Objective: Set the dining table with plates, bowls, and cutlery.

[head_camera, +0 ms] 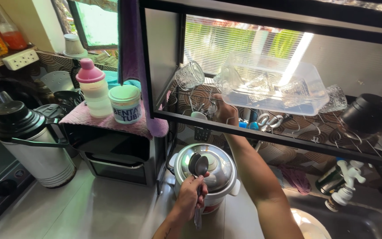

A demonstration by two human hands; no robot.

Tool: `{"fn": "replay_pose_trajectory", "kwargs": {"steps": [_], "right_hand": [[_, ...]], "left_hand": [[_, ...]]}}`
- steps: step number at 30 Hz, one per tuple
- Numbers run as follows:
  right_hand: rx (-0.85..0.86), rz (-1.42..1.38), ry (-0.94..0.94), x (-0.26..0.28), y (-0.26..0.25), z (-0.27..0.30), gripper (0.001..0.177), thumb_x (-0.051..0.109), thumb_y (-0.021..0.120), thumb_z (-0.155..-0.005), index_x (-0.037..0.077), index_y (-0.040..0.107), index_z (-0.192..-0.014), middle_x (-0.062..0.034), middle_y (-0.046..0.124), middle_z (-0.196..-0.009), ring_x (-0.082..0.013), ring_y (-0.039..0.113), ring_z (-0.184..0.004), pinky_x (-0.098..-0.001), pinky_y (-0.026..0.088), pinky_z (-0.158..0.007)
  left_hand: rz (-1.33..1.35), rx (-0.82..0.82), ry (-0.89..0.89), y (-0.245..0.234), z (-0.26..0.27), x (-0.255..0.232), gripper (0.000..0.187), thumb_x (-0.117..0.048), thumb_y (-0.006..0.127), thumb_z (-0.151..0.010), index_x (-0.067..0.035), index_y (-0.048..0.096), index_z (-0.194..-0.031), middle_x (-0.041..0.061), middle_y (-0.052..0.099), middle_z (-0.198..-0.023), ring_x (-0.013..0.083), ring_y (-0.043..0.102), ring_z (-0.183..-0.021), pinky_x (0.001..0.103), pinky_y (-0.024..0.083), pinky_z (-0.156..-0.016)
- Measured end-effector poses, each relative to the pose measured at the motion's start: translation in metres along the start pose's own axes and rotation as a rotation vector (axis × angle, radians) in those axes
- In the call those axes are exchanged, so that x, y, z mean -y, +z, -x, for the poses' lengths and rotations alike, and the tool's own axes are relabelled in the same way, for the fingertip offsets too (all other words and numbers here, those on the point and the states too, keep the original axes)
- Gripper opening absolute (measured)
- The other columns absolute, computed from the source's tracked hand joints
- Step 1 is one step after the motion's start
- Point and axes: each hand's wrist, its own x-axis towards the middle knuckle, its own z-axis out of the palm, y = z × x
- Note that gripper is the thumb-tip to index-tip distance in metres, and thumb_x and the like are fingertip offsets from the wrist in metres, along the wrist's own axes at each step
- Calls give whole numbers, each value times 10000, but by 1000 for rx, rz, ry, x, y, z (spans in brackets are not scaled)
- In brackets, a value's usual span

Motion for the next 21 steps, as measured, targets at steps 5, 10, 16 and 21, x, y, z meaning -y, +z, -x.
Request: {"fn": "replay_pose_trajectory", "kwargs": {"steps": [5, 10, 16, 21], "right_hand": [[-338, -44, 24, -20, 10, 32, 163, 25, 684, -991, 41, 674, -1153, -216, 719, -1002, -373, 736, -921, -406, 595, -775], [-398, 17, 159, -21, -10, 56, 179, 6, 665, -980, 35, 679, -1156, -206, 731, -1045, -362, 742, -941, -391, 594, -802], [-594, -123, 183, -32, -26, 66, 106, 40, 653, -1049, 4, 666, -1149, -163, 744, -1005, -218, 735, -901, -348, 603, -804], [-479, 46, 185, -35, -25, 53, 126, 64, 674, -988, 20, 707, -1101, -157, 741, -934, -230, 733, -853, -357, 596, -748]], "left_hand": [[22, 19, 5, 6, -1, 8, 311, -271, 499, -1028, -62, 612, -1230, 19, 546, -697, 71, 416, -459, 244, 311, -387], [7, 21, 5, 8, -1, 15, 322, -273, 497, -1030, -44, 614, -1224, 27, 544, -695, 79, 409, -448, 252, 318, -388], [-5, 4, -7, 11, 0, 23, 317, -277, 511, -1027, -49, 609, -1224, 24, 551, -705, 79, 408, -454, 254, 317, -393], [-21, 2, -5, 17, 1, 28, 324, -280, 520, -1024, -71, 626, -1247, 6, 542, -702, 58, 399, -456, 236, 304, -389]]}}
